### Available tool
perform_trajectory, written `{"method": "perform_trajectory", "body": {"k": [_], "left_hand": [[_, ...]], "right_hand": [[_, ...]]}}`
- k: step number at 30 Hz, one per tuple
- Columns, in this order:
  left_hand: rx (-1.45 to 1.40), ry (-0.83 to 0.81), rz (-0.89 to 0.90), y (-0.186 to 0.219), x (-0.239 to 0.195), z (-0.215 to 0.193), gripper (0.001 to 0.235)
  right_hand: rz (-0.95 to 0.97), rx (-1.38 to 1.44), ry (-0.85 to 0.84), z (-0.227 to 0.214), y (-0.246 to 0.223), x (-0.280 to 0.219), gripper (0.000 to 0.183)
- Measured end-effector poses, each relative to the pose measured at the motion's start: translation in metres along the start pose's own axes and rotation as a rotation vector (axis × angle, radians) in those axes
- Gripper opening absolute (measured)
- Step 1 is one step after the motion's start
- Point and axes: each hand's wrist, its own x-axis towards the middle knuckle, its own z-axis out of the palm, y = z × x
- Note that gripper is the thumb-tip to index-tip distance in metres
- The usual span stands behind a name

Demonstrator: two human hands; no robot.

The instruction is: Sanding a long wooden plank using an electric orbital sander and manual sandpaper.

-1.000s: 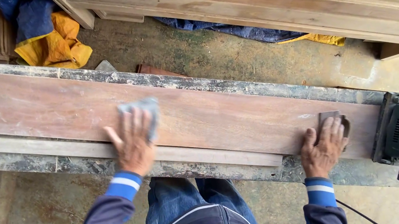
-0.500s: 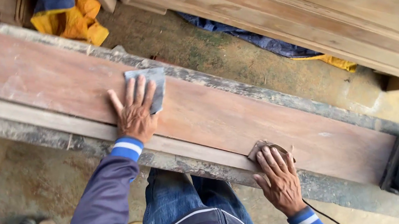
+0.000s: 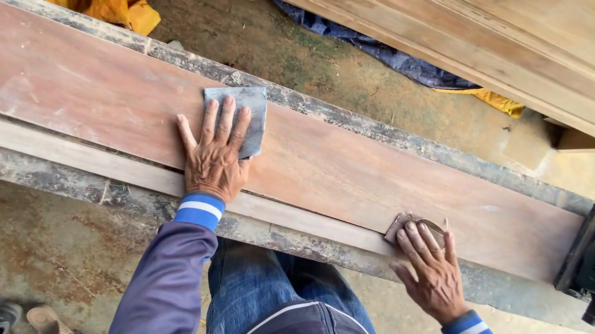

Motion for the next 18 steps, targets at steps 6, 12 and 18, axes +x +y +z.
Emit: {"method": "perform_trajectory", "body": {"k": [6, 12, 18], "left_hand": [[0.054, -0.015, -0.004, 0.003, -0.002, 0.001, 0.09], [-0.04, 0.049, 0.043, 0.0, -0.002, 0.007, 0.084], [0.006, 0.042, 0.036, -0.001, 0.0, 0.002, 0.084]], "right_hand": [[-0.103, 0.225, 0.081, 0.0, -0.094, 0.078, 0.066], [0.029, 0.056, 0.096, -0.011, -0.024, 0.015, 0.062], [0.179, 0.227, 0.295, 0.005, -0.057, 0.037, 0.067]]}}
